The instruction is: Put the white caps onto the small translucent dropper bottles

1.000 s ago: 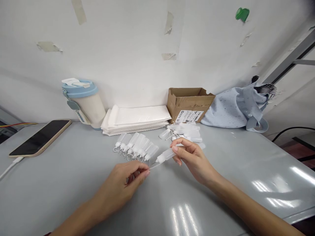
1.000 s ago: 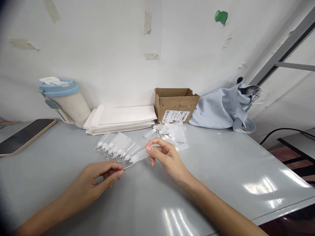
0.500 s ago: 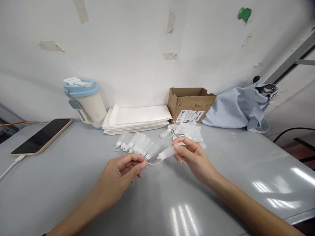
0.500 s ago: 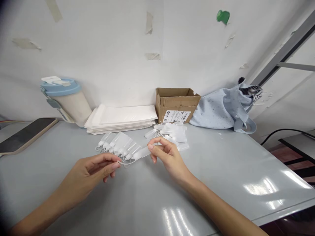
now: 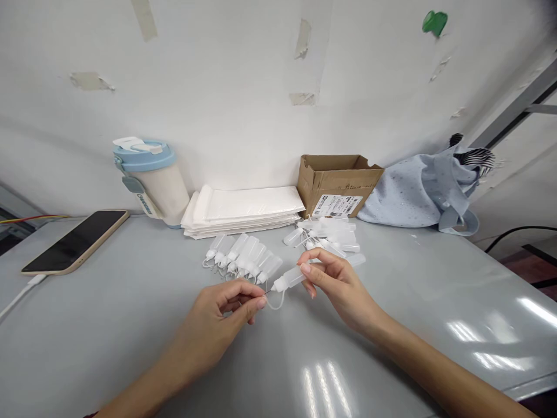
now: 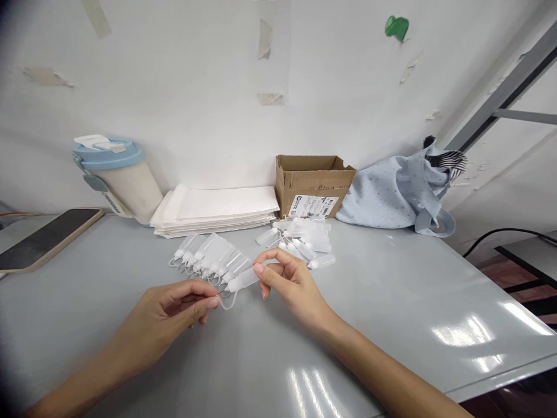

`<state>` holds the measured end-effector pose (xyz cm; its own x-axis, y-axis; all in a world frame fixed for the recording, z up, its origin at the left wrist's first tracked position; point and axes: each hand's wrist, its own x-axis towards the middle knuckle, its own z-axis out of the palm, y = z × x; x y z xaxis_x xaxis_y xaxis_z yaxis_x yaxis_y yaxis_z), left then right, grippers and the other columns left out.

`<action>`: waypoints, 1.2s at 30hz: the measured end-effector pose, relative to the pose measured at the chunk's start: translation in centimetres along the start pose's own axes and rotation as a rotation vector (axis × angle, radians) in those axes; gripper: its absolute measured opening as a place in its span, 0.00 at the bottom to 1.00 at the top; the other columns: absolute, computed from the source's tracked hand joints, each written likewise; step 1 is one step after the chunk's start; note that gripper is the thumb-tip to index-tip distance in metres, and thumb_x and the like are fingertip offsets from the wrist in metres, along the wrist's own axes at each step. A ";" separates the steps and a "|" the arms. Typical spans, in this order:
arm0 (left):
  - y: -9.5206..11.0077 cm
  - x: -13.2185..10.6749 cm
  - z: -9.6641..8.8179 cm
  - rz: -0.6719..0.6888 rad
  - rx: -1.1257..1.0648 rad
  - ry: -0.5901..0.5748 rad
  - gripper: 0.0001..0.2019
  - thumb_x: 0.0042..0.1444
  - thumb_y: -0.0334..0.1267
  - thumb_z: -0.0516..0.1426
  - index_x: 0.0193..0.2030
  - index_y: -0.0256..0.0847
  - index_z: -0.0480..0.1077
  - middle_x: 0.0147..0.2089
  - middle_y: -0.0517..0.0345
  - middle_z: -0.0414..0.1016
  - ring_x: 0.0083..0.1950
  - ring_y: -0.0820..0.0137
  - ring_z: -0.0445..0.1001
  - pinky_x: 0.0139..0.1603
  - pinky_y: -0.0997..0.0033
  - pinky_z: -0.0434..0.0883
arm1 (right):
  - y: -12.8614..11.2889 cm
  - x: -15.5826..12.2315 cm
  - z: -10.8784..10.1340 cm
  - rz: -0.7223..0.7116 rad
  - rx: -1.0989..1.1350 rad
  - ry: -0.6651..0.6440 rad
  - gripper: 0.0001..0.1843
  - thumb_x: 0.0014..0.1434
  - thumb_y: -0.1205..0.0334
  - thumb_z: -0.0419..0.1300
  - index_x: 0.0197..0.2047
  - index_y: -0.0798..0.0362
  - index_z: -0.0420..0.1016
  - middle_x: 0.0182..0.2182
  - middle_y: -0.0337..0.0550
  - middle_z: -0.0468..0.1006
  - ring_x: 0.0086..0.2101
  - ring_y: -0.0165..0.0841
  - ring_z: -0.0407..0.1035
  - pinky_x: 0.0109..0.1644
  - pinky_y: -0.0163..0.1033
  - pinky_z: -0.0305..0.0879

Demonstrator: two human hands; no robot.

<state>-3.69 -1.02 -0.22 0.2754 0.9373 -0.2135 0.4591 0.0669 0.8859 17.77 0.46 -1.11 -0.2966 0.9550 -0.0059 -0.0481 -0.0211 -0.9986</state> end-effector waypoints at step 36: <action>-0.5 0.0 0.3 0.099 0.077 0.007 0.10 0.55 0.42 0.54 0.29 0.43 0.74 0.27 0.60 0.71 0.29 0.70 0.67 0.31 0.73 0.66 | -0.4 -0.6 0.4 -0.029 -0.140 -0.021 0.11 0.59 0.54 0.58 0.37 0.54 0.71 0.17 0.32 0.65 0.21 0.27 0.59 0.29 0.35 0.54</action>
<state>-3.67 -1.18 -0.76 0.3170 0.9403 -0.1241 0.4938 -0.0519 0.8680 17.58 -0.24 -0.69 -0.3167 0.9483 0.0226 0.0766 0.0493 -0.9958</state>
